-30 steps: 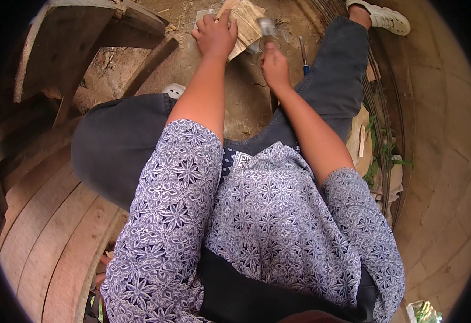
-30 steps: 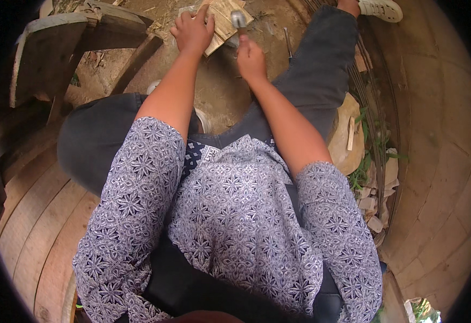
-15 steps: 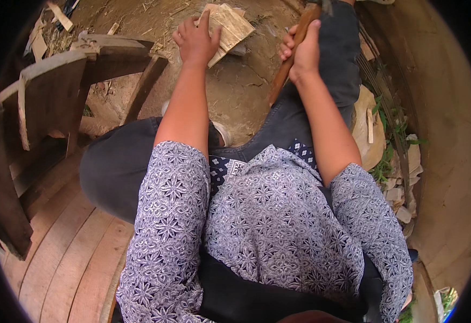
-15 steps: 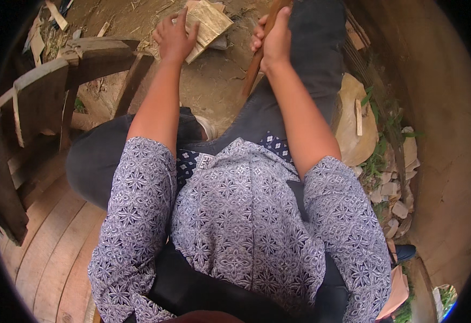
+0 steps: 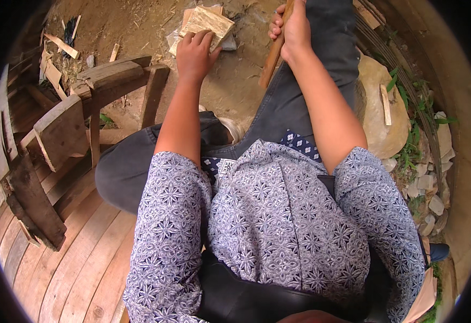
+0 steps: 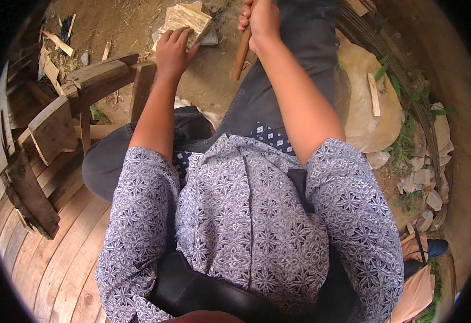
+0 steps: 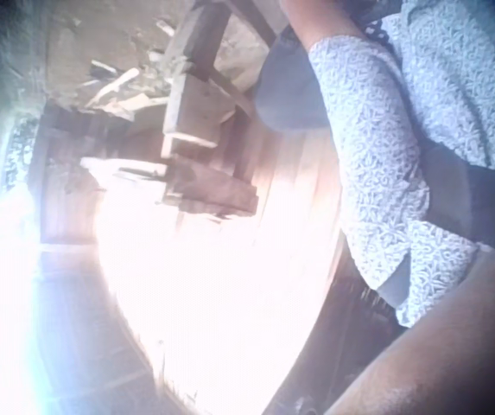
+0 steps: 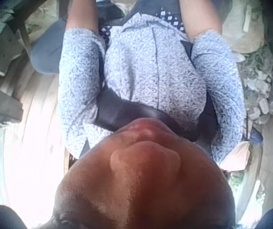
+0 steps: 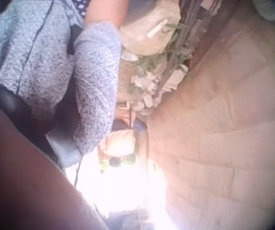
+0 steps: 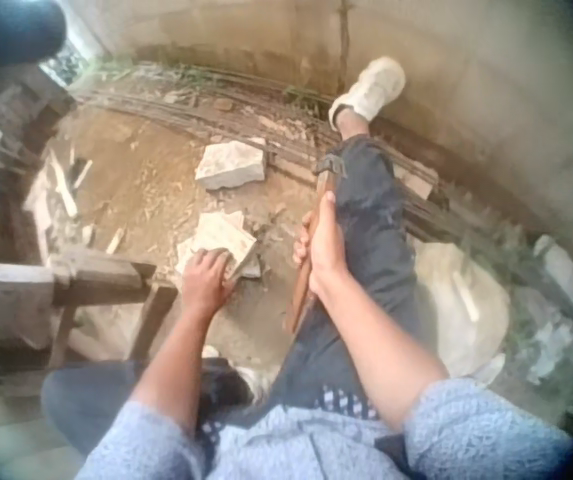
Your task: The person assembles a small wooden box by hand, using a hammer and chisel to fit and secure the pieces. They repeatedly adjust the box, tap the joints, and inspect the fit while seated on the ground.
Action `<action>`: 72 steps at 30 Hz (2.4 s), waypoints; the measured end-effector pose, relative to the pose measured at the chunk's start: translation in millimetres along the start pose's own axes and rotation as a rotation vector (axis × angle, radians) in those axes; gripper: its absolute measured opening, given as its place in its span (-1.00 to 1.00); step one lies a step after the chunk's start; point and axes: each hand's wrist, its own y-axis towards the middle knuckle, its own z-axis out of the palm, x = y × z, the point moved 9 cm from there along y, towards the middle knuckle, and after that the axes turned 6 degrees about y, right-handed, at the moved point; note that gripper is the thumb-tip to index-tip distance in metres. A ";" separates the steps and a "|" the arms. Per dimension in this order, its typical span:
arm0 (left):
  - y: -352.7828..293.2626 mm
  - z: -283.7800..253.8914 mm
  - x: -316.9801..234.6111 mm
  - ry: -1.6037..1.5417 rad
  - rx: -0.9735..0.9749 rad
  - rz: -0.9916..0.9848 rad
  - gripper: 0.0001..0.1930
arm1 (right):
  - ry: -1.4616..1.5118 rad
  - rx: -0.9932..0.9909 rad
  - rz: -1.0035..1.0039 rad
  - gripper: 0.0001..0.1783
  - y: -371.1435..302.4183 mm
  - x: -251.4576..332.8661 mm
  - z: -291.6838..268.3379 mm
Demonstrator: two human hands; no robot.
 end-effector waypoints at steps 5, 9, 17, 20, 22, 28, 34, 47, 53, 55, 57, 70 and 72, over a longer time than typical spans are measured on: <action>-3.7 3.8 -3.1 0.128 0.087 0.016 -0.60 | 0.038 0.066 -0.008 -0.39 -1.0 -8.6 6.0; -6.3 7.9 -2.1 0.187 0.139 0.034 -0.55 | -0.029 0.079 0.034 -0.41 -2.9 -24.8 9.6; -5.1 20.3 7.5 0.380 0.346 -0.144 -0.26 | -0.210 0.114 -0.061 -0.31 1.7 -38.6 10.1; -0.6 7.8 28.2 -0.034 0.265 -0.149 -0.29 | -0.241 0.093 -0.024 -0.32 8.0 -49.2 9.5; 10.6 -7.3 45.1 -0.228 0.255 -0.258 -0.36 | -0.229 0.070 -0.039 -0.32 18.4 -48.3 3.5; -6.8 -46.2 77.8 -1.349 0.611 -0.808 -0.38 | -0.196 0.152 -0.065 -0.31 36.5 -56.7 10.3; -14.0 -135.6 35.8 -1.656 0.495 -0.706 -0.21 | -0.080 0.413 -0.060 -0.34 0.3 -42.0 45.4; -24.9 -181.5 -19.1 -1.773 0.156 -0.796 -0.12 | -0.034 0.746 -0.129 -0.34 -70.3 6.9 79.9; -24.7 -196.0 -23.0 -1.592 0.173 -0.763 -0.10 | -0.028 0.746 -0.183 -0.13 -83.4 21.5 77.4; -26.5 -197.2 -24.7 -1.588 0.174 -0.793 -0.11 | -0.035 0.762 -0.166 -0.11 -84.7 20.7 78.6; -28.5 -196.7 -26.3 -1.602 0.161 -0.838 -0.13 | -0.036 0.759 -0.152 -0.11 -85.6 19.9 78.6; -31.1 -190.2 -42.5 -1.813 0.166 -0.943 -0.22 | 0.053 0.624 0.050 -0.46 -108.3 32.2 105.0; -31.1 -188.7 -43.6 -1.842 0.165 -0.972 -0.22 | 0.097 0.658 0.137 -0.52 -109.8 27.0 108.8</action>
